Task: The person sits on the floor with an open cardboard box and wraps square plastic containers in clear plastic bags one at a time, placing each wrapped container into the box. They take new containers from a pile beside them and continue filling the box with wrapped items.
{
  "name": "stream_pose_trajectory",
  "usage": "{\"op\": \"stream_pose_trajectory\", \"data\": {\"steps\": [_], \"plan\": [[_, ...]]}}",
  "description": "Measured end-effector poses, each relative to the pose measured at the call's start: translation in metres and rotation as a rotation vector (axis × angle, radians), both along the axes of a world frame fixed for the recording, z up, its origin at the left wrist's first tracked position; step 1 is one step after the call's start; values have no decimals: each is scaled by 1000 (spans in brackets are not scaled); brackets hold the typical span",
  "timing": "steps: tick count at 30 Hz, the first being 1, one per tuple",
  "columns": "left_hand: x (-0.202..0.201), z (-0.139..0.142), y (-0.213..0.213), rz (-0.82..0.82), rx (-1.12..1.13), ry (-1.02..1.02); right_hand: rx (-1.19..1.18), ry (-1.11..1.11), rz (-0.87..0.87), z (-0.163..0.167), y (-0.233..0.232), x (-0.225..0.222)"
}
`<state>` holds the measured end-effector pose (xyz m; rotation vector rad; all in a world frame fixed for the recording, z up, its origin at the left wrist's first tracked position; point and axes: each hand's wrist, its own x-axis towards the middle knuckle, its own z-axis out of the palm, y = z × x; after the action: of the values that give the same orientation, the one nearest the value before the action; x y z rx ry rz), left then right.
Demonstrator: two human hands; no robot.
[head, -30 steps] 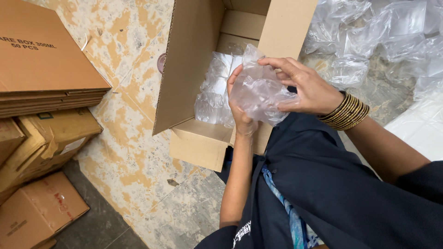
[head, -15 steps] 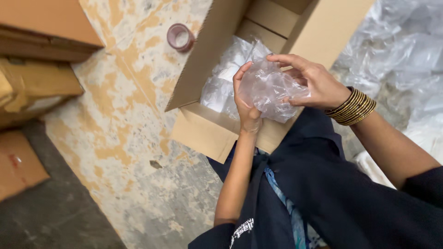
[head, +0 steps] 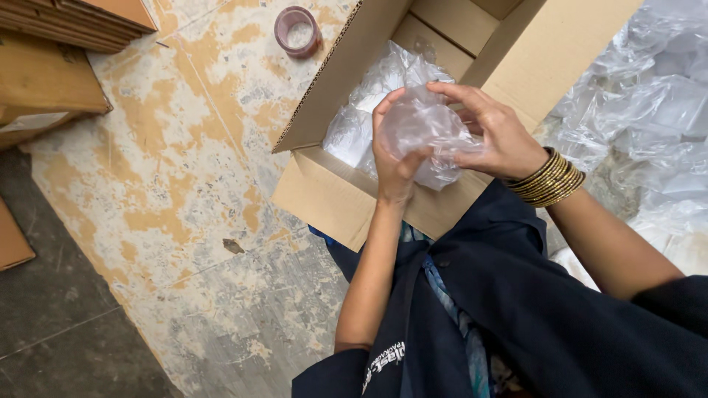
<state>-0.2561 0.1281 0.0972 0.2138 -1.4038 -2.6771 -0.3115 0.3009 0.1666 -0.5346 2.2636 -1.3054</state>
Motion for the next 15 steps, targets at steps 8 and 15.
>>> {"op": "stream_pose_trajectory", "data": {"steps": [8,15], "plan": [[-27,1,7,2,162,130,-459,-181,131,-14,-3,-52],[-22,-7,-18,314,-574,10,768,-208,-43,-19,3,-183]]}}
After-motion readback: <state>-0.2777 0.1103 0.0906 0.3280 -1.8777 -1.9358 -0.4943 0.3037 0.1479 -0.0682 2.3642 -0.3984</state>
